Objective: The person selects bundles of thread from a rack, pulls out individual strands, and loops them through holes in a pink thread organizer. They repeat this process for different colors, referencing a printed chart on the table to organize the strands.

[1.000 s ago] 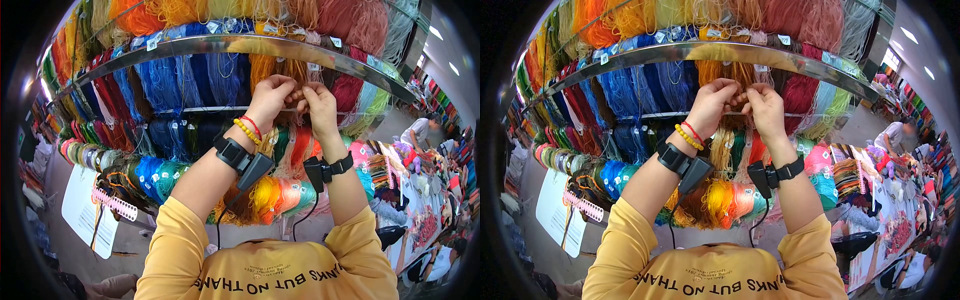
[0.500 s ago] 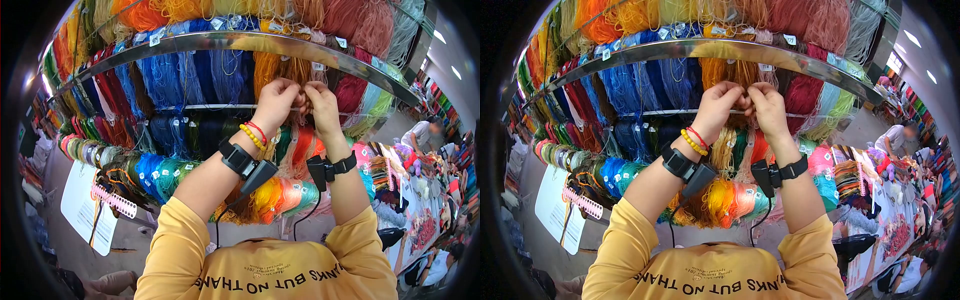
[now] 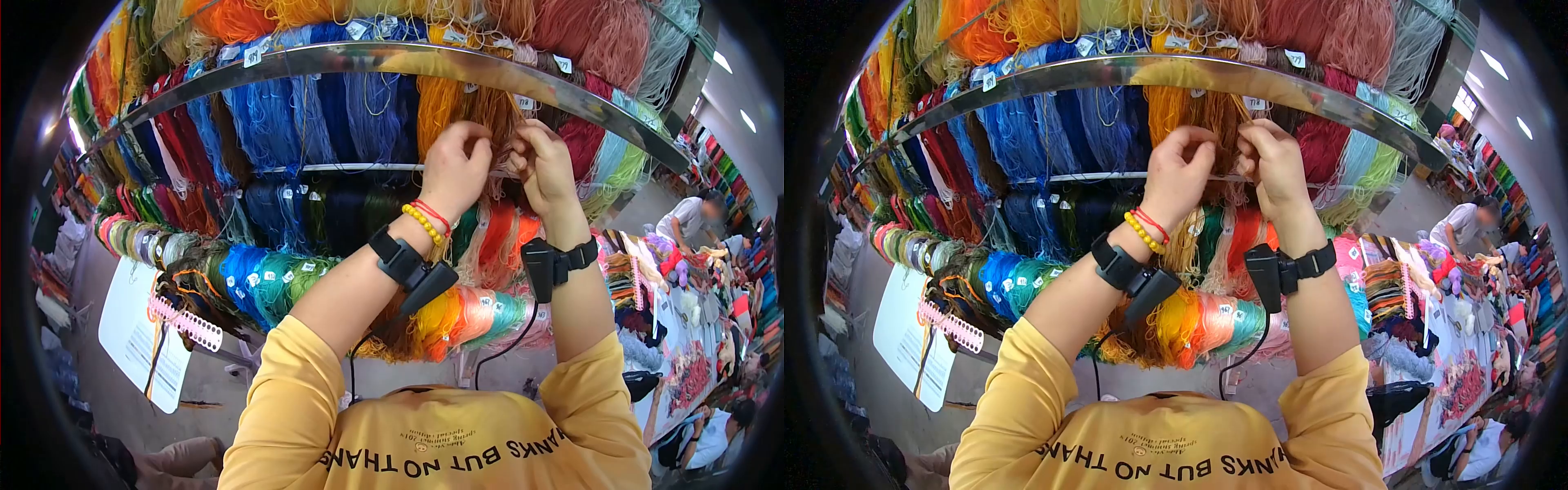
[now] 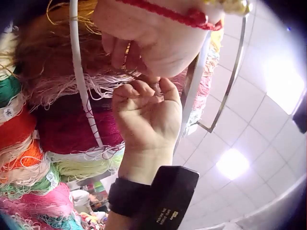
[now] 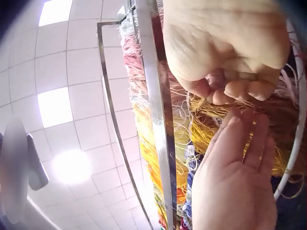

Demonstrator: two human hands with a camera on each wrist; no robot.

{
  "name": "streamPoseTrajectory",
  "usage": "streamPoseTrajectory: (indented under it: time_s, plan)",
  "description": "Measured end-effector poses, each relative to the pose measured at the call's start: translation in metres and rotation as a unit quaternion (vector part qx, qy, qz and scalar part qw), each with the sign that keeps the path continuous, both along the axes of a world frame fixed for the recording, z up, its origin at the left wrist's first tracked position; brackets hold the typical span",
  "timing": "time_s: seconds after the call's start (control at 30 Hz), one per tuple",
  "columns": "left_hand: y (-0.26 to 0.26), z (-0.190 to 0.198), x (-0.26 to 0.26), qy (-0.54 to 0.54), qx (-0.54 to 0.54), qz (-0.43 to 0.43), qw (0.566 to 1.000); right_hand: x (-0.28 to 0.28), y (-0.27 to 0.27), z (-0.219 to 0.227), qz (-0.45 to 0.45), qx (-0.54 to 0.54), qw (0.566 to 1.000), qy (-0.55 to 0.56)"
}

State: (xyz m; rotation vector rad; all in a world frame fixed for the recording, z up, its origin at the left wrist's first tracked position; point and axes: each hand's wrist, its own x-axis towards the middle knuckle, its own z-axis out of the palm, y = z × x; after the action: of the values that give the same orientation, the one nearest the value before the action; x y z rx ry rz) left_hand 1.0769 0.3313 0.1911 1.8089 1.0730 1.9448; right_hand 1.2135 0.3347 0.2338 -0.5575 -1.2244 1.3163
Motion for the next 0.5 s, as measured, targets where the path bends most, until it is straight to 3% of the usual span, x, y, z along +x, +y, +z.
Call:
streamPoseTrajectory:
  time_s: [0.1, 0.2, 0.3, 0.4, 0.5]
  plan:
    - [0.007, -0.005, -0.006, -0.050, -0.025, 0.016, 0.998, -0.002, 0.004, 0.004, -0.049, 0.024, 0.992, -0.112]
    - [0.011, -0.013, -0.011, -0.078, -0.062, 0.032, 0.995, -0.012, 0.000, 0.008, -0.171, 0.103, 0.951, -0.237]
    - [0.018, -0.015, -0.017, -0.100, -0.062, 0.066, 0.991, -0.015, 0.013, 0.003, -0.220, 0.166, 0.923, -0.269]
    - [0.016, -0.013, -0.020, -0.087, -0.061, 0.047, 0.993, -0.015, 0.018, 0.003, -0.228, 0.155, 0.902, -0.331]
    - [0.010, -0.004, -0.018, -0.019, -0.050, 0.085, 0.995, -0.017, 0.013, 0.005, -0.217, 0.152, 0.904, -0.337]
